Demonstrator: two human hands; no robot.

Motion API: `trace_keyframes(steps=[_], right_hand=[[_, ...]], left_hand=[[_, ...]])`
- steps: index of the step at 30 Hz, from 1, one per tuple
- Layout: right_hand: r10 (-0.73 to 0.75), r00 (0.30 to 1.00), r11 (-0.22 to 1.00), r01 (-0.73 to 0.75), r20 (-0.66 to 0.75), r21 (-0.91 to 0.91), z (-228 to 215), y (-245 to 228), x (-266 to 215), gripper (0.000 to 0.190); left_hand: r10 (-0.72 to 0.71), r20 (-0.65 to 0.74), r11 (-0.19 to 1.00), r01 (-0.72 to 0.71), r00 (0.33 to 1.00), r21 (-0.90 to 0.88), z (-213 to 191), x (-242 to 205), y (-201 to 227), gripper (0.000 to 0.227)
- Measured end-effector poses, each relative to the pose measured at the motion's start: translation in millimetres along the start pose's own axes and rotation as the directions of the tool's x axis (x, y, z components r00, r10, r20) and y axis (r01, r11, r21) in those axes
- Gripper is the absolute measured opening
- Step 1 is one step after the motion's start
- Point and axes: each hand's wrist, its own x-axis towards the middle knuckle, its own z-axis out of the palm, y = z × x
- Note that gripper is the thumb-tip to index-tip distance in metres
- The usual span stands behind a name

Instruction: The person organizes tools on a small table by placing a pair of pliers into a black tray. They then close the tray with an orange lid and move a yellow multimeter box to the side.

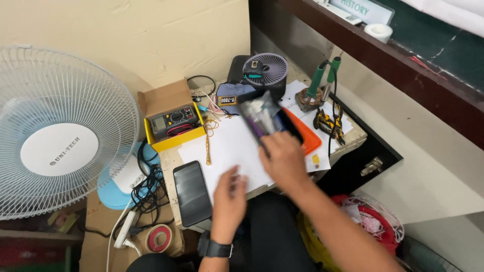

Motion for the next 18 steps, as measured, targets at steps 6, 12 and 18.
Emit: trace_keyframes(steps=[6,12,18], right_hand=[[-0.035,0.991,0.987,0.014,0.131,0.157,22.5,-64.3,-40.0,0.013],[-0.005,0.918,0.863,-0.197,0.397,0.465,18.8,-37.4,-26.4,0.026],[0.370,0.747,0.841,-0.522,0.552,0.144,34.3,51.3,62.7,0.036]], left_hand=[[0.165,-0.158,0.985,-0.155,0.974,0.069,-23.9,-8.7,44.3,0.054],[0.207,-0.057,0.971,-0.198,0.977,0.132,-17.0,-13.6,27.5,0.059],[0.189,-0.013,0.930,-0.175,0.982,0.322,-7.0,-16.9,38.9,0.054]])
